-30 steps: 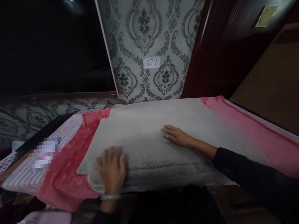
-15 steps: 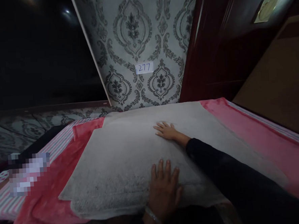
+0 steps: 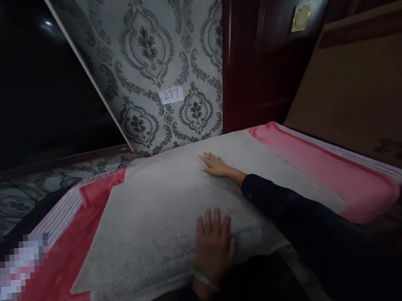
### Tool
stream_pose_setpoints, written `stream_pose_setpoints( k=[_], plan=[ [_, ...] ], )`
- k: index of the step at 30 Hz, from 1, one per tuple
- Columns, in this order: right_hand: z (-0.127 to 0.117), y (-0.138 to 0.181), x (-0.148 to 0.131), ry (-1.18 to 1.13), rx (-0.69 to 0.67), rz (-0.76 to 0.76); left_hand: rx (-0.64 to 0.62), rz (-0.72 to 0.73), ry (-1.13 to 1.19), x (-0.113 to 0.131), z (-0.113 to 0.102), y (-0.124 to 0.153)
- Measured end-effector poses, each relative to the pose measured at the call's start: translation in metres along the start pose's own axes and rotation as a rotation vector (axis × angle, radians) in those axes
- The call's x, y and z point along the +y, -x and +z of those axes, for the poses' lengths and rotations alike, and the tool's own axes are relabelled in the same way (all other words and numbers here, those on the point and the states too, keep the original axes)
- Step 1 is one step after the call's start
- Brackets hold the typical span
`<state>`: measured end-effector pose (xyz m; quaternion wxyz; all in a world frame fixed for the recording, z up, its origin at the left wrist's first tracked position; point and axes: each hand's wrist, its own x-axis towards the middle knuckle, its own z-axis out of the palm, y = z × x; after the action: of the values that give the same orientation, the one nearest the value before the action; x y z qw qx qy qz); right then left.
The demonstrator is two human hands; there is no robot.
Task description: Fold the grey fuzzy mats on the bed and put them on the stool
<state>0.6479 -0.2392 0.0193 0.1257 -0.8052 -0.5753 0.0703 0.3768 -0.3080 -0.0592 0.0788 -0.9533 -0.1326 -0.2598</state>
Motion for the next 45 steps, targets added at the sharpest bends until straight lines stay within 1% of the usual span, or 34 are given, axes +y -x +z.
stream_pose_setpoints(
  k=[2, 4, 7, 9, 11, 13, 14, 16, 18, 21, 22, 23, 25, 27, 31, 35, 38, 41, 43, 44, 45],
  plan=[
    [0.004, 0.042, 0.006, -0.021, 0.091, -0.094, -0.042, -0.004, 0.017, 0.001, 0.000, -0.002],
    [0.015, 0.093, 0.011, -0.037, 0.177, -0.194, -0.089, -0.019, 0.040, 0.002, -0.002, -0.004],
    [0.038, 0.164, 0.018, -0.048, 0.323, -0.231, -0.179, -0.067, 0.098, 0.003, -0.013, -0.008],
    [0.053, 0.197, 0.020, -0.051, 0.419, -0.224, -0.286, -0.095, 0.166, 0.000, -0.024, -0.013],
    [0.066, 0.214, 0.022, -0.050, 0.501, -0.215, -0.424, -0.096, 0.276, -0.006, -0.036, -0.023],
    [0.074, 0.220, 0.021, -0.040, 0.570, -0.205, -0.545, -0.036, 0.425, -0.012, -0.044, -0.043],
    [0.077, 0.221, 0.019, -0.032, 0.597, -0.199, -0.586, 0.014, 0.499, -0.014, -0.045, -0.057],
    [0.080, 0.221, 0.015, -0.015, 0.629, -0.190, -0.638, 0.128, 0.612, -0.015, -0.040, -0.090],
    [0.082, 0.221, 0.010, 0.012, 0.633, -0.180, -0.699, 0.206, 0.641, -0.012, -0.024, -0.127],
    [0.084, 0.222, 0.007, 0.069, 0.631, -0.151, -0.815, 0.249, 0.542, -0.006, 0.011, -0.175],
    [0.085, 0.222, 0.007, 0.085, 0.635, -0.141, -0.820, 0.271, 0.483, -0.007, 0.024, -0.188],
    [0.087, 0.222, 0.007, 0.099, 0.639, -0.135, -0.796, 0.298, 0.420, -0.008, 0.037, -0.199],
    [0.090, 0.223, 0.008, 0.114, 0.645, -0.130, -0.708, 0.330, 0.303, -0.015, 0.059, -0.219],
    [0.092, 0.223, 0.009, 0.115, 0.645, -0.127, -0.657, 0.283, 0.223, -0.027, 0.078, -0.237],
    [0.092, 0.224, 0.009, 0.101, 0.636, -0.115, -0.681, 0.134, 0.156, -0.051, 0.103, -0.275],
    [0.090, 0.224, 0.007, 0.098, 0.618, -0.112, -0.673, 0.075, 0.138, -0.063, 0.120, -0.299],
    [0.090, 0.223, 0.003, 0.075, 0.605, -0.095, -0.639, 0.033, 0.123, -0.065, 0.123, -0.306],
    [0.084, 0.225, 0.004, 0.022, 0.602, -0.093, -0.635, -0.004, 0.103, -0.061, 0.115, -0.307],
    [0.074, 0.230, 0.014, -0.022, 0.643, -0.099, -0.596, -0.015, 0.090, -0.053, 0.106, -0.305],
    [0.067, 0.233, 0.022, -0.034, 0.679, -0.086, -0.570, 0.011, 0.102, -0.046, 0.102, -0.303],
    [0.060, 0.237, 0.033, -0.036, 0.722, -0.057, -0.555, 0.071, 0.135, -0.037, 0.098, -0.299]
  ],
)
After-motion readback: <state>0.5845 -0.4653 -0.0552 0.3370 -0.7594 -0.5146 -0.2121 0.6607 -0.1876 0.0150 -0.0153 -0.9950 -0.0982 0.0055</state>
